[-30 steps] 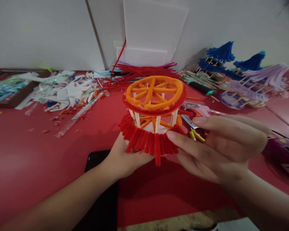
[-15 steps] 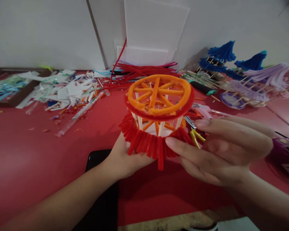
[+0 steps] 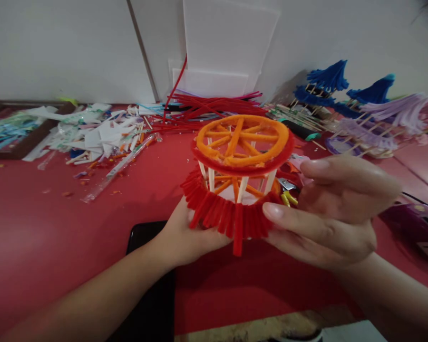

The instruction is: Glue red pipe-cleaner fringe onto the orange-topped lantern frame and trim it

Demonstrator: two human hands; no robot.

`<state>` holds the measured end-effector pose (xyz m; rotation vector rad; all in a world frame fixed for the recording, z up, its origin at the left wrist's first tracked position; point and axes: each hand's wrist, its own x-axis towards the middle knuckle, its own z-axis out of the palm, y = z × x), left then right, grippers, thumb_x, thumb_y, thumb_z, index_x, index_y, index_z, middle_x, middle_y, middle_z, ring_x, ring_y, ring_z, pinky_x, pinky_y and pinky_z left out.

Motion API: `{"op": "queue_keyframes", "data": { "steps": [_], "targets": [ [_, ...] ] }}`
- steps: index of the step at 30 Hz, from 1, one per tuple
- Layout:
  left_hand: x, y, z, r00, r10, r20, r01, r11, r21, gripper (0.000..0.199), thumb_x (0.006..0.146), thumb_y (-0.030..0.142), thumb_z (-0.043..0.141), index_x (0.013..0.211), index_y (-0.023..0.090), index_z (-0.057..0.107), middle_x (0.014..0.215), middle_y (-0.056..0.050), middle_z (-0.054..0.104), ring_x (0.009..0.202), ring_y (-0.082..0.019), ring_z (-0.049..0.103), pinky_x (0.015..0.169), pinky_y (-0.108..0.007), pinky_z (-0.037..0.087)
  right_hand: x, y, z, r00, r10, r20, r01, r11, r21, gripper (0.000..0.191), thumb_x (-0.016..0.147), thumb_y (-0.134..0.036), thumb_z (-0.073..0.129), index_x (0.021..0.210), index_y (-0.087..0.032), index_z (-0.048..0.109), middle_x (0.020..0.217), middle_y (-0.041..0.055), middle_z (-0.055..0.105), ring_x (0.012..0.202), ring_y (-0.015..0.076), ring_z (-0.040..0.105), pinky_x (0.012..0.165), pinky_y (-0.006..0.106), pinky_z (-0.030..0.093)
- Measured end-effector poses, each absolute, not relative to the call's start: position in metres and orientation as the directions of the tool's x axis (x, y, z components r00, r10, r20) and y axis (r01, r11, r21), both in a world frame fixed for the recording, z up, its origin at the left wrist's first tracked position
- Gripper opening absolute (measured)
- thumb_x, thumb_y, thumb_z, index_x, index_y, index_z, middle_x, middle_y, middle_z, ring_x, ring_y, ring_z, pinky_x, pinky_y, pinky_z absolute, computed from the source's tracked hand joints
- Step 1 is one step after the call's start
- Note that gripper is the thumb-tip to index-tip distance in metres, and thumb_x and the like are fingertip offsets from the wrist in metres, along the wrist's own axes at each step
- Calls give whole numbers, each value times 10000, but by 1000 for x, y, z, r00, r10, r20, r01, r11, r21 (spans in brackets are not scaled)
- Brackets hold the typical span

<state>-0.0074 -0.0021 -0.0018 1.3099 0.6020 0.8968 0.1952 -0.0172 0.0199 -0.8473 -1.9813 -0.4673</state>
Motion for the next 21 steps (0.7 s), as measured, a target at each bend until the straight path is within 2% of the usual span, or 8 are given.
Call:
{"op": "queue_keyframes", "data": {
  "steps": [4,8,12,16,21],
  "targets": [
    [-7,-2,-1,577,809,115,-230,26,973,492,661,94,724,1103,251,572,1217,-30,662,1122,-246,616,988,-404,485,196,-11,24,-349,329,878,627,778,-42,271,775,-263,660,1042,-314,656,1188,45,471,1025,242,523,806,443,478],
    [-8,-1,2,620,777,109,-242,57,969,513,666,95,720,1134,248,578,1234,-42,656,1139,-261,609,983,-409,493,195,-8,25,-375,302,876,635,773,5,241,767,-216,663,998,-283,671,1125,46,494,1009,220,514,857,445,444],
    [-8,-2,3,639,765,82,-247,103,963,477,672,93,718,1109,239,595,1194,-49,682,1089,-250,642,948,-384,520,196,-9,24,-372,284,884,650,759,30,254,771,-226,685,1002,-330,676,1080,23,524,1002,200,495,876,424,447],
    [-8,-2,3,643,759,107,-168,4,986,525,666,70,723,1150,216,582,1232,-73,659,1118,-250,625,965,-374,505,198,-12,23,-384,270,883,666,744,62,205,832,-245,626,960,-389,696,1042,-9,560,971,180,521,847,395,467],
    [-8,-1,3,626,774,93,-121,-21,992,563,660,105,745,1178,196,543,1245,-104,645,1120,-255,621,959,-387,501,199,-9,21,-337,178,924,654,750,95,351,721,-196,739,954,-454,695,978,-36,597,953,178,520,823,349,455]
  ]
}}
